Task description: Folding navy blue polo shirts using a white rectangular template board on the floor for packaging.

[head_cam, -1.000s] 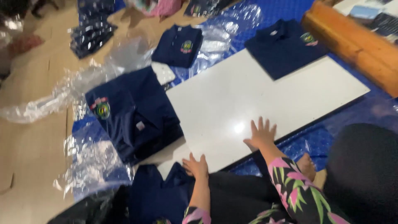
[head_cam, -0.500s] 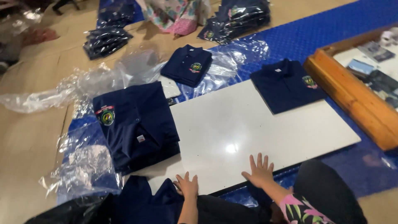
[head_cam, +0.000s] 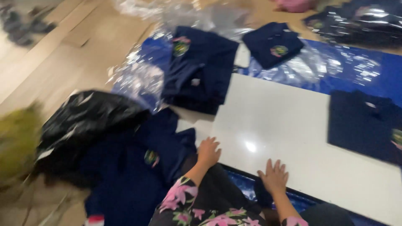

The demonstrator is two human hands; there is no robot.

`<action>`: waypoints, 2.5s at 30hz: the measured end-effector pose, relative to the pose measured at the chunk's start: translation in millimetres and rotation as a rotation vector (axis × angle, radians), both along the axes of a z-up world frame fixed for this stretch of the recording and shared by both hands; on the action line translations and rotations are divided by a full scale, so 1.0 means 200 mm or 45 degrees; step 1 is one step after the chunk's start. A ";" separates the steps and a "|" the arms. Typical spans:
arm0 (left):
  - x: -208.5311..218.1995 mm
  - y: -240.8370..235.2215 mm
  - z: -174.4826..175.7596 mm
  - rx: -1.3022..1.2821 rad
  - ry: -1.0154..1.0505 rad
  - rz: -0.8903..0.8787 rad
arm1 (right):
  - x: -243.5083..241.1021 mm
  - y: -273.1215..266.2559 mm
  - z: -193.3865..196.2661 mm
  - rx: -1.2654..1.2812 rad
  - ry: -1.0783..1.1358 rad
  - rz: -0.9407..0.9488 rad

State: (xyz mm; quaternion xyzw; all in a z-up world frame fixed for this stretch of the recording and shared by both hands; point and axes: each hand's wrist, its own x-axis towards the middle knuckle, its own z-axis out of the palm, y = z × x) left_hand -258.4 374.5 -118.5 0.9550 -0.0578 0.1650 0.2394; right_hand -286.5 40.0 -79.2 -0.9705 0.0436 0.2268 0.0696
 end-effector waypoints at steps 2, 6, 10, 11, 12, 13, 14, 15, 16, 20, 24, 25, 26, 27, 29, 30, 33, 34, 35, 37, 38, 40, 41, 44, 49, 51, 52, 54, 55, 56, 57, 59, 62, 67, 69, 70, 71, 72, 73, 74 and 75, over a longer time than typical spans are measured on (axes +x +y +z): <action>-0.10 0.01 0.07 0.031 0.038 -0.002 | -0.02 -0.02 0.04 -0.020 0.007 0.082; -0.28 0.15 0.34 0.096 0.311 -0.009 | 0.00 -0.03 0.12 -0.041 -0.016 0.142; -0.55 0.38 0.39 0.033 0.193 0.292 | -0.01 -0.05 0.10 -0.057 -0.143 0.201; -0.58 0.43 0.35 0.071 0.157 0.419 | -0.01 -0.04 0.10 -0.068 -0.130 0.185; -0.61 0.48 0.31 0.110 0.119 0.547 | -0.01 -0.04 0.10 -0.079 -0.117 0.169; -0.62 0.51 0.32 0.112 0.125 0.552 | -0.01 -0.03 0.11 -0.078 -0.112 0.175; -0.63 0.53 0.33 -0.044 0.315 0.641 | 0.00 -0.02 0.12 -0.101 -0.081 0.150; -0.63 0.56 0.35 -0.201 0.502 0.728 | 0.01 -0.01 0.13 -0.122 -0.053 0.125; -0.62 0.57 0.28 -0.199 0.504 0.734 | 0.01 0.00 0.12 -0.119 -0.051 0.131; -0.55 0.62 0.13 -0.281 0.359 0.792 | 0.08 0.15 0.03 0.083 -0.125 0.004; -0.51 0.59 0.09 -0.798 0.191 1.013 | 0.07 0.58 0.18 0.871 -0.247 0.080; -0.56 0.54 0.16 -0.801 0.184 1.031 | 0.08 0.71 0.11 0.873 -0.242 0.099; -0.60 0.49 0.22 -0.775 0.172 0.935 | 0.08 0.84 0.05 1.369 -0.180 0.181; -0.63 0.44 0.30 -0.746 0.157 0.840 | 0.09 0.97 0.00 1.868 -0.107 0.261; -0.72 0.32 0.30 -0.632 0.141 0.745 | -0.12 1.28 0.50 1.781 0.147 0.102; -0.77 0.25 0.30 -0.518 0.136 0.632 | -0.26 1.35 0.77 1.671 0.383 -0.074; -0.91 0.13 0.48 -0.419 -0.020 0.360 | -0.10 1.42 0.31 1.069 0.058 0.397; -0.96 0.16 0.45 -0.419 -0.014 0.366 | -0.09 1.39 0.28 1.069 0.067 0.399; -0.99 0.19 0.43 -0.384 -0.151 0.303 | -0.07 1.37 0.26 1.096 0.001 0.440; -1.07 0.25 0.42 -0.351 -0.284 0.242 | 0.02 1.33 0.23 1.120 -0.061 0.481; -1.12 0.28 0.44 -0.231 -0.027 0.323 | 0.07 1.31 0.22 1.186 -0.180 0.494; -1.21 0.31 0.51 -0.110 0.232 0.397 | 0.19 1.19 0.19 1.250 -0.299 0.501; -1.23 0.32 0.56 -0.123 0.403 0.395 | 0.28 1.13 0.17 1.217 -0.418 0.467; -1.18 0.35 0.66 -0.045 0.550 0.352 | 0.52 0.85 0.09 1.084 -0.592 0.406; -0.76 0.19 0.67 -0.005 0.535 0.157 | 0.78 0.27 0.01 0.716 -0.878 0.442; -0.51 0.06 0.61 0.323 0.376 -0.010 | 0.84 0.00 -0.03 0.427 -1.157 0.387; -0.39 -0.01 0.58 0.327 0.375 -0.020 | 0.79 -0.08 0.04 0.425 -1.158 0.377; -0.15 -0.21 0.50 0.698 0.223 -0.120 | 0.65 -0.30 0.18 0.304 -1.203 0.058; -0.10 -0.28 0.44 0.700 0.215 -0.171 | 0.58 -0.40 0.18 0.277 -1.202 0.011; -0.04 -0.36 0.39 0.718 0.150 -0.166 | 0.51 -0.50 0.17 0.199 -1.284 -0.150; 0.01 -0.46 0.32 0.730 0.083 -0.165 | 0.43 -0.62 0.17 0.110 -1.362 -0.313; 0.03 -0.46 0.15 0.629 0.089 -0.206 | 0.27 -0.85 0.03 -0.033 -1.041 -0.464; 0.01 -0.44 0.11 0.562 0.290 -0.259 | 0.12 -1.04 -0.01 -0.050 -0.544 -0.648; 0.01 -0.36 0.15 0.564 0.301 -0.346 | 0.09 -0.98 -0.12 0.011 -0.685 -0.766; -0.01 -0.34 0.16 0.400 0.428 -0.228 | 0.09 -0.91 -0.13 -0.039 -0.589 -0.781; 0.03 -0.30 0.08 0.402 0.420 -0.264 | 0.12 -0.92 -0.13 -0.052 -0.592 -0.816; 0.05 -0.28 0.00 0.336 0.376 -0.112 | 0.13 -0.94 -0.13 -0.024 -0.604 -0.861; 0.07 -0.24 -0.07 0.268 0.331 0.040 | 0.14 -0.95 -0.13 0.003 -0.617 -0.906; 0.07 -0.24 -0.01 0.262 0.331 0.020 | 0.12 -0.95 -0.08 -0.010 -0.619 -0.922; 0.07 -0.24 0.05 0.113 0.320 0.193 | 0.11 -0.96 -0.04 -0.015 -0.598 -0.961; 0.04 -0.22 0.11 -0.034 0.315 0.373 | 0.09 -0.95 -0.01 -0.017 -0.571 -0.993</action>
